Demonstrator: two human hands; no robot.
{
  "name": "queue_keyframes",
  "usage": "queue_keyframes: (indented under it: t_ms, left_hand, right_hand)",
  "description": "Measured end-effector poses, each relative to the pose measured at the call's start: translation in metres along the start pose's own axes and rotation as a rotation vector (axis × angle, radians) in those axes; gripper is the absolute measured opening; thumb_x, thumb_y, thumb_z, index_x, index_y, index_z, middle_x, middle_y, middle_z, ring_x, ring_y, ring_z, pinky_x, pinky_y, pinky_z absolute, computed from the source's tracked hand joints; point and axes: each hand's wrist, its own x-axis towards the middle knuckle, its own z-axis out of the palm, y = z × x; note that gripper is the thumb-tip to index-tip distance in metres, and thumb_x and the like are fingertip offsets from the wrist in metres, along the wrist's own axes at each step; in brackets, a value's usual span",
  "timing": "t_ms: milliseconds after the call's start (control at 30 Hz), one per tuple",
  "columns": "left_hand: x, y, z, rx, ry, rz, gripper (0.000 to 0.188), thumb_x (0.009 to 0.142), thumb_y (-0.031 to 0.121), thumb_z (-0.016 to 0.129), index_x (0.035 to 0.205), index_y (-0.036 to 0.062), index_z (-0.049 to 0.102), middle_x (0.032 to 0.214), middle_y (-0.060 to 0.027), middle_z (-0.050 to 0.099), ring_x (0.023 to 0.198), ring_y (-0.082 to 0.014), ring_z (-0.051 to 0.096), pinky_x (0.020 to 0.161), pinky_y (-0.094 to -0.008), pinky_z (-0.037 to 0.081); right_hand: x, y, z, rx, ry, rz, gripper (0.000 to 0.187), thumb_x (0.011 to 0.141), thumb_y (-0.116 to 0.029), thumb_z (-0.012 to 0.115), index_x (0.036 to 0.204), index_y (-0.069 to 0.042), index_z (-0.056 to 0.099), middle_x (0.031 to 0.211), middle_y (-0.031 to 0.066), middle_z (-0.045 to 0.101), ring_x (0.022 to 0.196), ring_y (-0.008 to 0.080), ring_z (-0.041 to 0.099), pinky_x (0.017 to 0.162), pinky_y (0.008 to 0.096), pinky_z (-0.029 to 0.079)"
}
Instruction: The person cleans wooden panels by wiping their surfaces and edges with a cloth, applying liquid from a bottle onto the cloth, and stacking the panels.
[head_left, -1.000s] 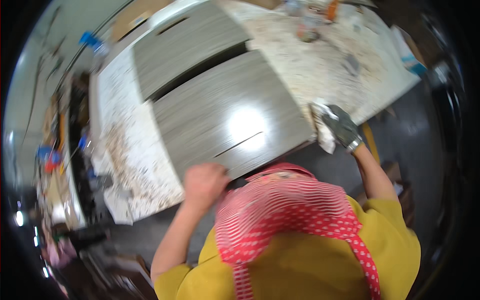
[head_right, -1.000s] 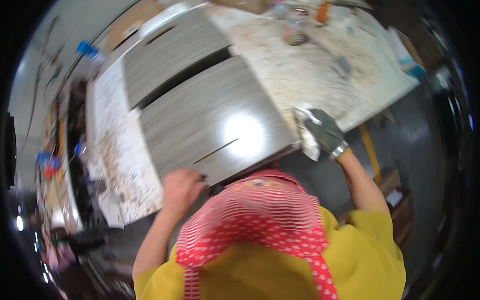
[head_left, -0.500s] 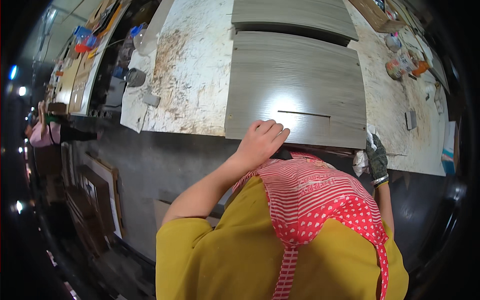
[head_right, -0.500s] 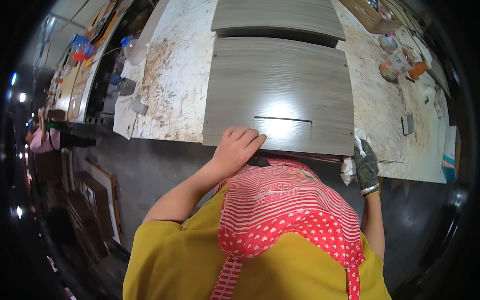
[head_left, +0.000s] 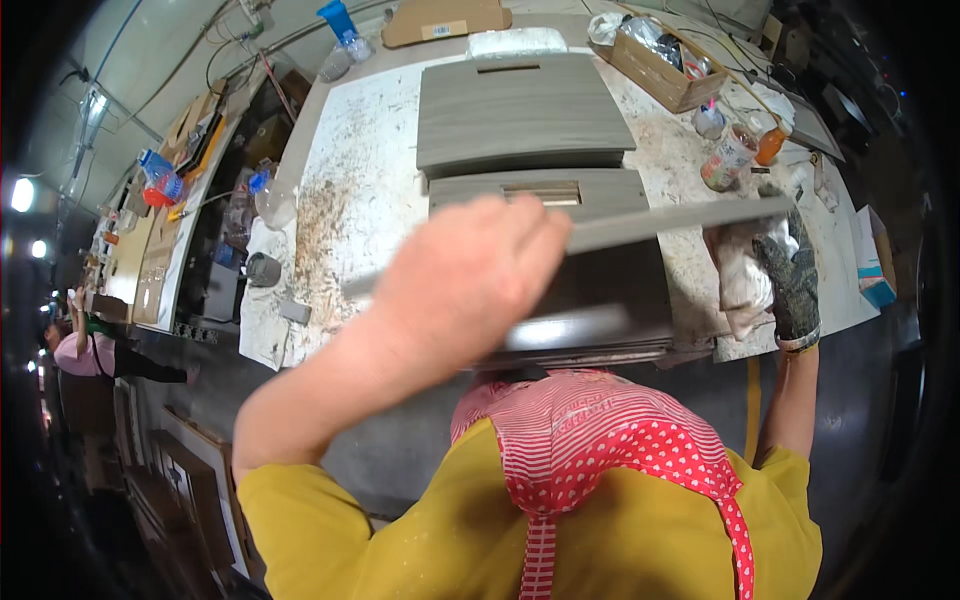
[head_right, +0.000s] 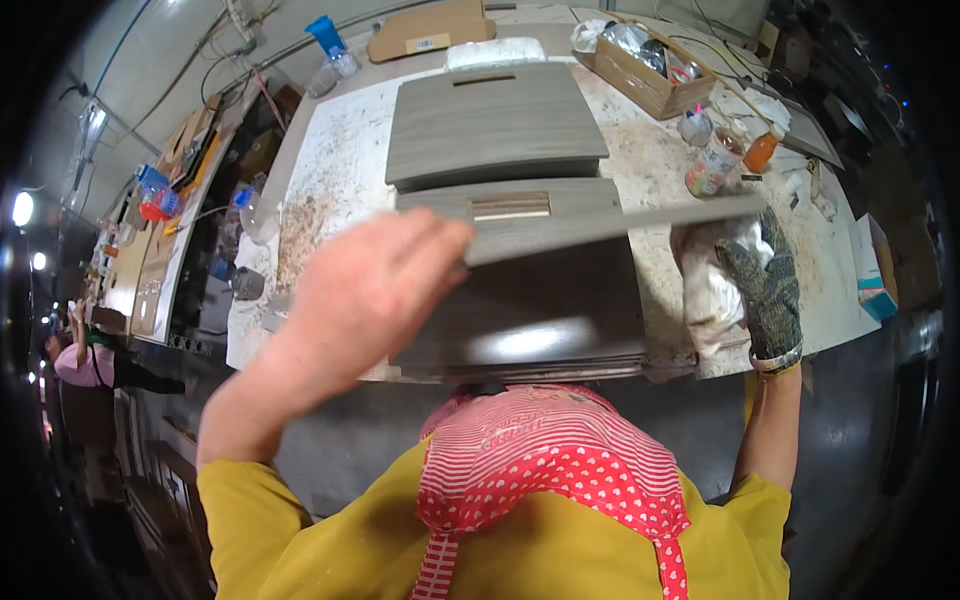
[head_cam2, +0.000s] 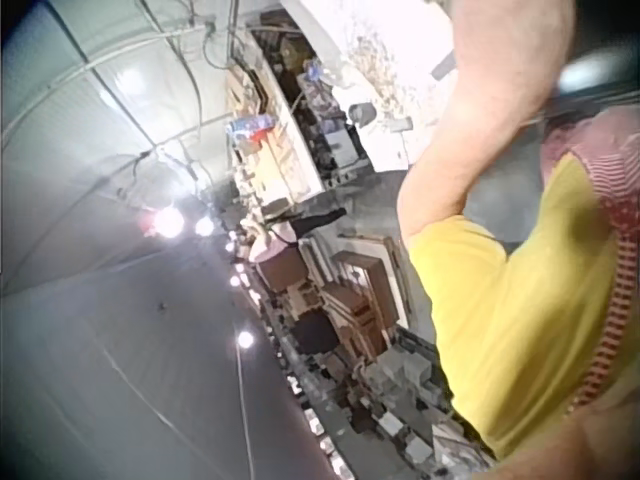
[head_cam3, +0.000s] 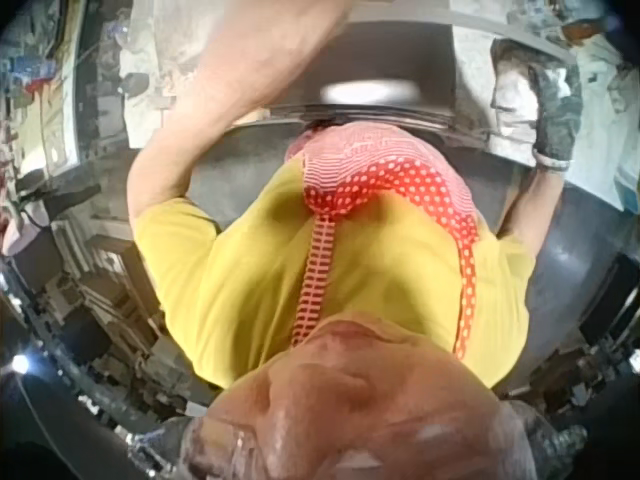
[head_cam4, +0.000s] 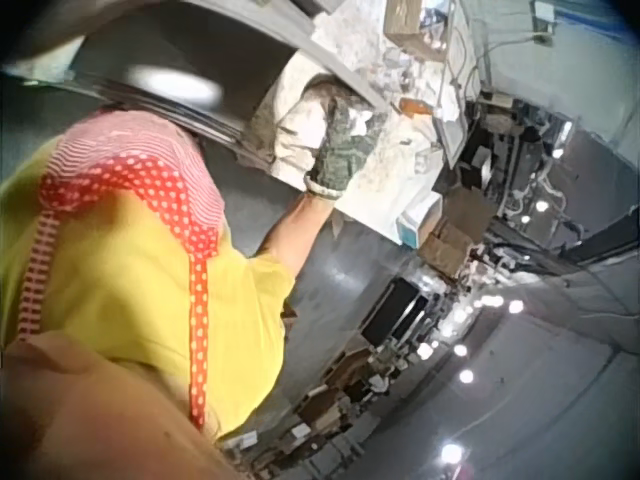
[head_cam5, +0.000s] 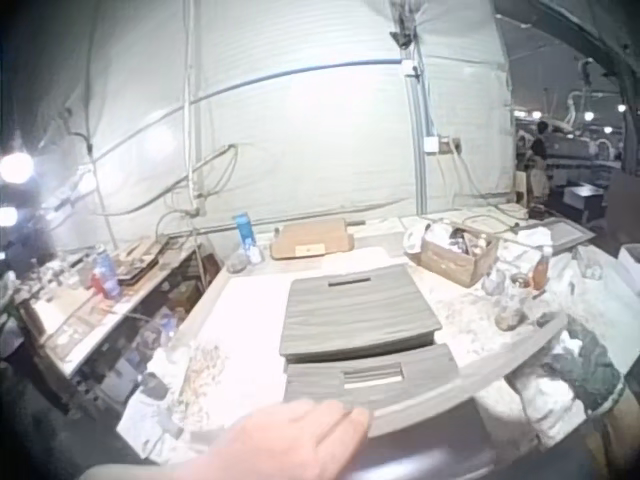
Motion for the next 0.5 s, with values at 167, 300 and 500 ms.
queue_keyframes:
  t_ms: [167, 300, 500]
  left_hand:
    - [-0.016, 0.025, 0.013, 0.006, 0.008, 0.015, 0.027, 0.069, 0.011, 0.057, 0.096, 0.006, 0.058, 0.083, -0.0021, 0.058, 0.069, -0.0137, 0.056, 0.056, -0.0259, 0.043]
    - [-0.031, 0.025, 0.033, 0.043, 0.0, 0.07, 0.03, 0.066, 0.013, 0.055, 0.096, 0.0062, 0.058, 0.082, -0.0011, 0.057, 0.069, -0.0122, 0.055, 0.054, -0.0223, 0.039]
    - [-0.09, 0.033, 0.117, -0.119, -0.04, 0.059, 0.026, 0.068, 0.014, 0.056, 0.093, 0.0092, 0.057, 0.084, -0.0003, 0.056, 0.076, -0.0125, 0.054, 0.056, -0.0237, 0.039]
  right_hand:
    - [-0.001, 0.002, -0.005, 0.212, -0.194, 0.092, 0.033, 0.084, -0.014, 0.062, 0.113, 0.0, 0.055, 0.11, 0.0096, 0.058, 0.1, 0.0183, 0.055, 0.086, 0.028, 0.045]
    - [-0.002, 0.024, -0.022, -0.018, -0.384, -0.028, 0.051, 0.074, -0.021, 0.067, 0.118, 0.0, 0.052, 0.115, 0.0086, 0.056, 0.108, 0.0192, 0.051, 0.096, 0.0324, 0.038]
    - [-0.044, 0.055, 0.026, -0.598, -0.589, -0.388, 0.053, 0.074, -0.019, 0.062, 0.124, -0.005, 0.051, 0.121, 0.0124, 0.055, 0.108, 0.0306, 0.051, 0.097, 0.0376, 0.035]
